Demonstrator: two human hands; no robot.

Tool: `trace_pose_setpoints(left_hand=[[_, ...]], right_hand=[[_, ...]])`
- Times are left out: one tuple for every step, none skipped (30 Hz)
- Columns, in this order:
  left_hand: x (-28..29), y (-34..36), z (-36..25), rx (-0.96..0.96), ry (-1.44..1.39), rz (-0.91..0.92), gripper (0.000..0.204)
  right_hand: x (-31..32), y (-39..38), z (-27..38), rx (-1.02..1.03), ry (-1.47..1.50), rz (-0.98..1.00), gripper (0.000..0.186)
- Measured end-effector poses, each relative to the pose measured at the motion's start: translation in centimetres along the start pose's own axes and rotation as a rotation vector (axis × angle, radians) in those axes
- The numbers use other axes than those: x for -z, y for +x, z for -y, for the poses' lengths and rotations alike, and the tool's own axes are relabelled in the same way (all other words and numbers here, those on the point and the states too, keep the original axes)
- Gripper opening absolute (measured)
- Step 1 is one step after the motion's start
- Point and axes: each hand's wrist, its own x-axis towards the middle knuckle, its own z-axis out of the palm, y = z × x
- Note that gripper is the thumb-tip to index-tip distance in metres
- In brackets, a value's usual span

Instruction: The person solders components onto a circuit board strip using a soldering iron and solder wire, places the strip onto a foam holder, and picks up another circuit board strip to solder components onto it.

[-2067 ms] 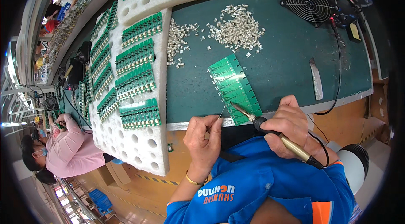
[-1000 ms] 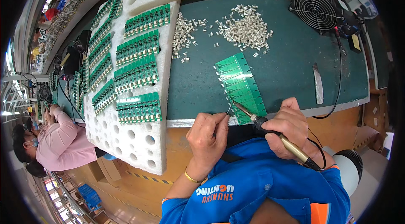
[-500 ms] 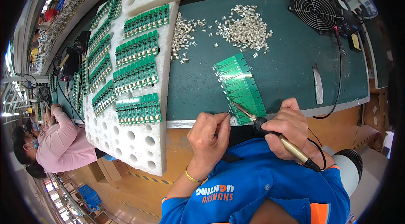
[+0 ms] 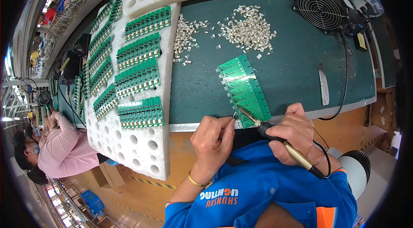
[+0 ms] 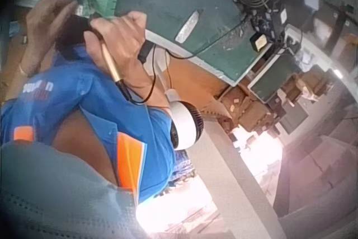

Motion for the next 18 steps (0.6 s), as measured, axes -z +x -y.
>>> trace_pose_setpoints(left_hand=[[0.01, 0.02, -0.03, 0.000, -0.001, 0.002, 0.011], [0.02, 0.05, -0.05, 0.000, -0.002, 0.003, 0.012], [0.04, 0.10, -0.09, -0.001, -0.003, 0.004, 0.012], [0.05, 0.12, -0.11, 0.000, -0.009, 0.006, 0.012], [0.05, 0.13, -0.11, 0.001, -0.014, 0.008, 0.012], [0.05, 0.11, -0.09, 0.000, -0.015, 0.009, 0.012], [0.05, 0.10, -0.05, -0.005, -0.015, 0.009, 0.012], [0.05, 0.08, -0.03, -0.010, -0.014, 0.009, 0.012], [0.06, 0.08, -0.04, -0.011, -0.014, 0.009, 0.012], [0.07, 0.08, -0.03, -0.009, -0.014, 0.011, 0.012], [0.07, 0.08, -0.02, -0.008, -0.014, 0.013, 0.012], [0.07, 0.08, -0.01, -0.008, -0.015, 0.013, 0.012], [0.08, 0.06, -0.01, -0.013, -0.012, 0.012, 0.012], [0.08, 0.04, -0.01, -0.017, -0.009, 0.011, 0.012], [0.06, 0.02, 0.04, -0.017, -0.009, 0.011, 0.012], [0.00, 0.00, 0.13, -0.021, -0.007, 0.009, 0.012], [-0.04, -0.01, 0.17, -0.024, -0.004, 0.007, 0.012], [-0.05, 0.00, 0.13, -0.024, -0.004, 0.008, 0.012]], right_hand=[[0.00, -0.04, 0.03, -0.001, 0.002, -0.004, 0.022], [-0.02, -0.08, 0.06, -0.002, 0.000, -0.005, 0.022], [-0.04, -0.11, 0.09, 0.001, -0.006, -0.008, 0.023], [-0.07, -0.17, 0.12, 0.003, -0.011, -0.010, 0.023], [-0.08, -0.20, 0.16, 0.003, -0.012, -0.011, 0.023], [-0.08, -0.23, 0.20, 0.001, -0.016, -0.011, 0.024], [-0.09, -0.24, 0.24, -0.001, -0.018, -0.011, 0.025], [-0.11, -0.27, 0.27, -0.001, -0.019, -0.011, 0.025], [-0.14, -0.31, 0.28, 0.001, -0.024, -0.013, 0.025], [-0.17, -0.33, 0.30, 0.003, -0.030, -0.015, 0.026], [-0.16, -0.33, 0.35, 0.003, -0.030, -0.016, 0.026], [-0.12, -0.31, 0.41, 0.002, -0.035, -0.008, 0.026], [-0.09, -0.31, 0.46, 0.000, -0.040, 0.000, 0.027], [-0.09, -0.32, 0.48, 0.000, -0.040, -0.001, 0.027], [-0.09, -0.33, 0.49, -0.001, -0.043, 0.003, 0.027], [-0.08, -0.34, 0.50, -0.002, -0.046, 0.006, 0.027], [-0.06, -0.35, 0.53, -0.003, -0.046, 0.006, 0.027], [-0.03, -0.37, 0.57, -0.007, -0.045, 0.011, 0.027]])
